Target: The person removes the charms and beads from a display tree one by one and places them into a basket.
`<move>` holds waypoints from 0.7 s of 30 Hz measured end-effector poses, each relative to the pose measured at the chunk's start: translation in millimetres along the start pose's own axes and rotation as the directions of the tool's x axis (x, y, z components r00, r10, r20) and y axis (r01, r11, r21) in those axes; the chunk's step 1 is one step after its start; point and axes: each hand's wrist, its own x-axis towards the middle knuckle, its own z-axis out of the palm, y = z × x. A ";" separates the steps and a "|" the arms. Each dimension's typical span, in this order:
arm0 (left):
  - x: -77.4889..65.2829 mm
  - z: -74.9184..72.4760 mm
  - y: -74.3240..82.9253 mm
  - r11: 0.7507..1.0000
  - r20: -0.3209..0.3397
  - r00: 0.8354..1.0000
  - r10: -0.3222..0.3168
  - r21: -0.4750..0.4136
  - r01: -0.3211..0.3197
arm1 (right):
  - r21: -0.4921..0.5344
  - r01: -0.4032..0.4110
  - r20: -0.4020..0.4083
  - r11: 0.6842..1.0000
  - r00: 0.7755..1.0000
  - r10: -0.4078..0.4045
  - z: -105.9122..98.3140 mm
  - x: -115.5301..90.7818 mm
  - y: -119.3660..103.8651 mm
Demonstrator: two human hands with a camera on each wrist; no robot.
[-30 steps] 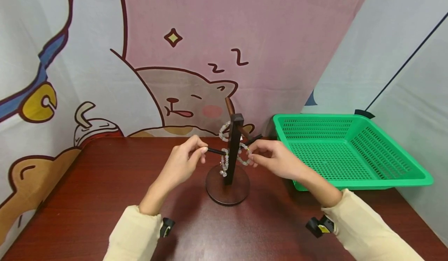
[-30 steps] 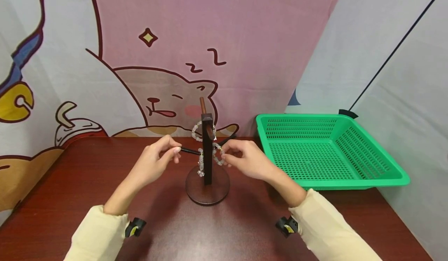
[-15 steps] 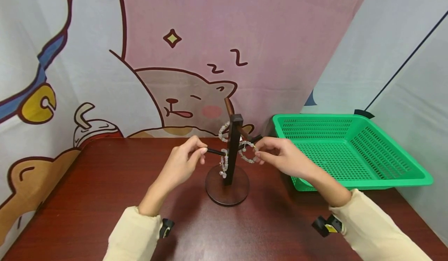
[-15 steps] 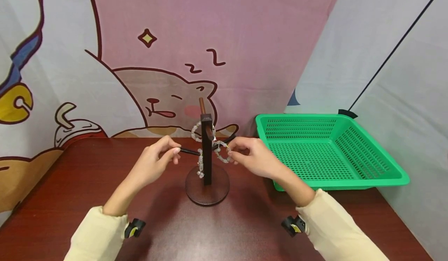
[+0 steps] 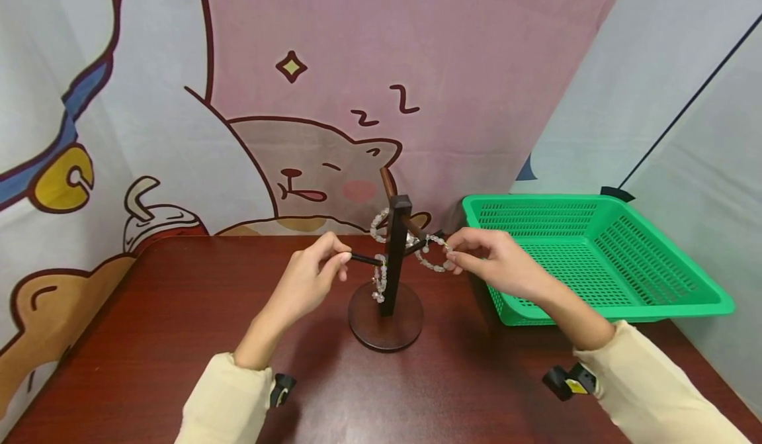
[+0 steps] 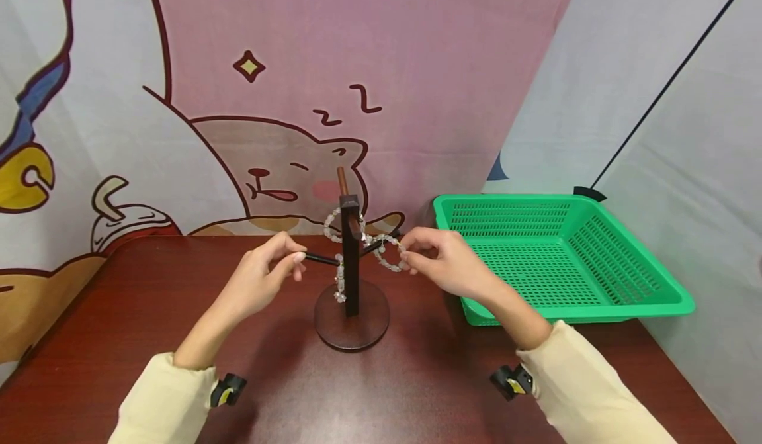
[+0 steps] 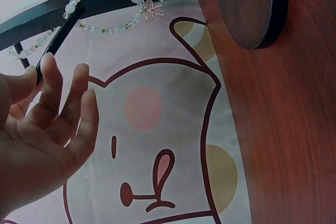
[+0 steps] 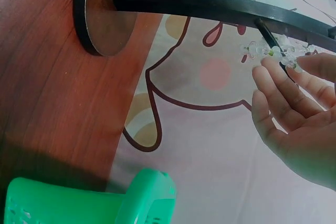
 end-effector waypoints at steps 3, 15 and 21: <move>-0.1 0.1 0.1 1.000 -0.002 1.000 0.005 -0.006 -0.005 | -0.006 -0.006 -0.009 1.000 1.000 0.006 -2.6 -1.1 -0.9; 0.3 0.6 -0.1 1.000 -0.006 1.000 0.008 0.001 -0.008 | -0.018 0.010 -0.032 1.000 0.999 -0.011 -13.3 -5.4 -0.4; 0.0 0.4 0.0 1.000 -0.005 1.000 -0.001 0.003 0.001 | -0.015 0.001 -0.040 1.000 0.999 -0.002 -17.5 -7.1 -2.2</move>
